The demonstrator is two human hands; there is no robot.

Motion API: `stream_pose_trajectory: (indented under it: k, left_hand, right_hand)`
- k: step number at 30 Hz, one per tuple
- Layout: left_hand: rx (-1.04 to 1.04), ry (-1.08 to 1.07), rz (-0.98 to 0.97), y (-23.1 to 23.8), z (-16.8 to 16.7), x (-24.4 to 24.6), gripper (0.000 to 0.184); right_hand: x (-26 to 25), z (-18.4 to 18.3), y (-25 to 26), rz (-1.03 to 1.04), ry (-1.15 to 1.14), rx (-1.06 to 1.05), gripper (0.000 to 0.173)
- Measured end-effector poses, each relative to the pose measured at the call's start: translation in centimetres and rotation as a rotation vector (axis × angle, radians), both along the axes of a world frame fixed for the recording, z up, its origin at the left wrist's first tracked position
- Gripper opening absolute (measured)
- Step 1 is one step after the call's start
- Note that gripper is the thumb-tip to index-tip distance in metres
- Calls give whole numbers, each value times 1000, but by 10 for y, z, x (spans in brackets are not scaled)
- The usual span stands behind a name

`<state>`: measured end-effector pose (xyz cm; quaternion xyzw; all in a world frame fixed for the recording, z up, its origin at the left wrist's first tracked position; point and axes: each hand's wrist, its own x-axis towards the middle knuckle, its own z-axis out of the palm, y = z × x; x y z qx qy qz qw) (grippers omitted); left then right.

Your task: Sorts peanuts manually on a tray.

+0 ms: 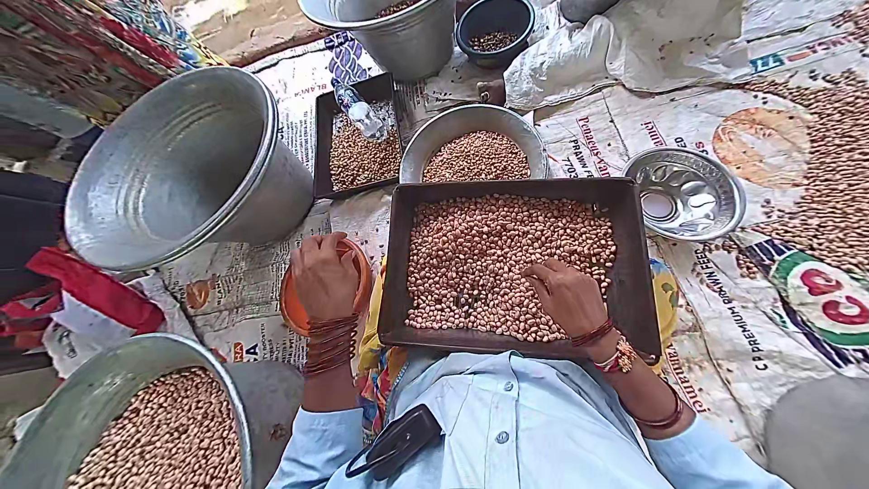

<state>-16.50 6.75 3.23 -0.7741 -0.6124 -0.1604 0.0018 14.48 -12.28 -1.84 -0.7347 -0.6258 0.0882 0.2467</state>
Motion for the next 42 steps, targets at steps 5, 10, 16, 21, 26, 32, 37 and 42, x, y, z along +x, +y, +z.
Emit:
stream_pose_trajectory:
  k: [5, 10, 16, 21, 26, 32, 37, 42]
  left_hand:
    - [-202, -222, -445, -37, -16, 44, 19]
    - [-505, -306, -880, -83, -46, 117, 13]
    - [-413, -140, -1009, -95, -64, 139, 15]
    - [-506, -228, -958, -87, -62, 135, 16]
    - [-579, -497, -739, -61, -54, 114, 24]
    - [-710, -249, -945, -85, -52, 113, 18]
    - [-654, -168, -984, -97, -59, 122, 20]
    - [-640, -75, -1027, -100, -63, 128, 19]
  right_hand:
    - [5, 6, 23, 62, -1, -275, 22]
    - [13, 6, 21, 45, 96, -252, 20]
    - [56, 2, -24, -318, 398, 62, 14]
    - [55, 9, -54, -226, 219, -194, 18]
    - [35, 7, -54, -101, 157, -322, 18]
    - [22, 12, -36, -65, 55, -577, 26]
    - [25, 11, -38, -92, 108, -617, 25]
    - [50, -10, -56, -284, 312, -24, 22]
